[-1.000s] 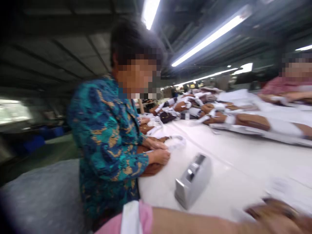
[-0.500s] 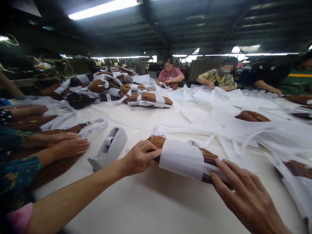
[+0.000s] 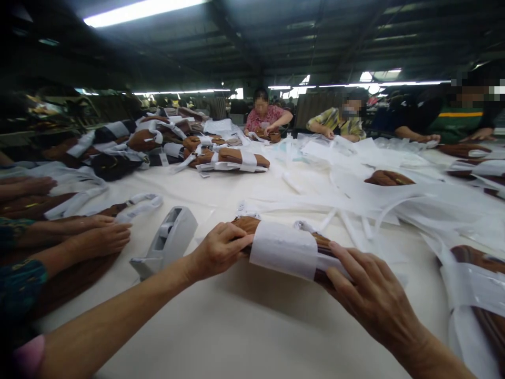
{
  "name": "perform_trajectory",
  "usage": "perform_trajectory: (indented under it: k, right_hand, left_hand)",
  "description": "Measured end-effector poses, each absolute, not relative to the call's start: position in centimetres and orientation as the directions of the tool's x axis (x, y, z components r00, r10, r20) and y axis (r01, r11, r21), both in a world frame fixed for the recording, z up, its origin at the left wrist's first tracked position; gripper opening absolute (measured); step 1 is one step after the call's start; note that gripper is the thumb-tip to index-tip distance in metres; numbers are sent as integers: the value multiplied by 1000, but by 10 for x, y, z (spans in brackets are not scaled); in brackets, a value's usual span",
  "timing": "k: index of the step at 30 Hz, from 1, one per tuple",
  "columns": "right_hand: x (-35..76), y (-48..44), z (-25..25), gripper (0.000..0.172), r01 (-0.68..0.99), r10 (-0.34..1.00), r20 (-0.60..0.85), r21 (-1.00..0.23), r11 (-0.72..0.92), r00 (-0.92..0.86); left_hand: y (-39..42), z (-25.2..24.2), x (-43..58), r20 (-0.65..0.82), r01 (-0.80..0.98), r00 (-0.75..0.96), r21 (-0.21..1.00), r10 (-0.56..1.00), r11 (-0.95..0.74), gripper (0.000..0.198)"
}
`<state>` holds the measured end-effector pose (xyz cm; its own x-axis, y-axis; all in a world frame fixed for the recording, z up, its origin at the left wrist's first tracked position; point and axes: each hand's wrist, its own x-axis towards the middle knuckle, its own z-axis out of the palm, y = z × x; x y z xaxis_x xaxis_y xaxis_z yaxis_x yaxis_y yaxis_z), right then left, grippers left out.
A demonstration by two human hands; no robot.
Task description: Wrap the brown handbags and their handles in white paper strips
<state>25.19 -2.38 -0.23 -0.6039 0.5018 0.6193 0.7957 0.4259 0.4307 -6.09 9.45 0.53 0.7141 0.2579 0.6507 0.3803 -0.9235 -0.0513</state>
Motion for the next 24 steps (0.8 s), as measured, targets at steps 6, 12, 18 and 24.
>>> perform_trajectory:
  k: [6, 12, 18, 24]
  right_hand:
    - [256, 7, 31, 24, 703, 424, 561, 547, 456, -711]
    - [251, 23, 37, 22, 759, 438, 620, 525, 385, -651]
    - [259, 29, 36, 12, 730, 458, 575, 451, 514, -678]
    - [265, 27, 29, 9, 732, 471, 596, 327, 597, -650]
  left_hand:
    - [119, 26, -60, 690, 412, 695, -148, 205, -899, 12]
    - [125, 27, -57, 658, 464, 724, -243, 207, -852, 18]
    - [124, 22, -48, 700, 501, 673, -193, 239, -844, 16]
    - [125, 26, -47, 677, 404, 702, -122, 222, -907, 13]
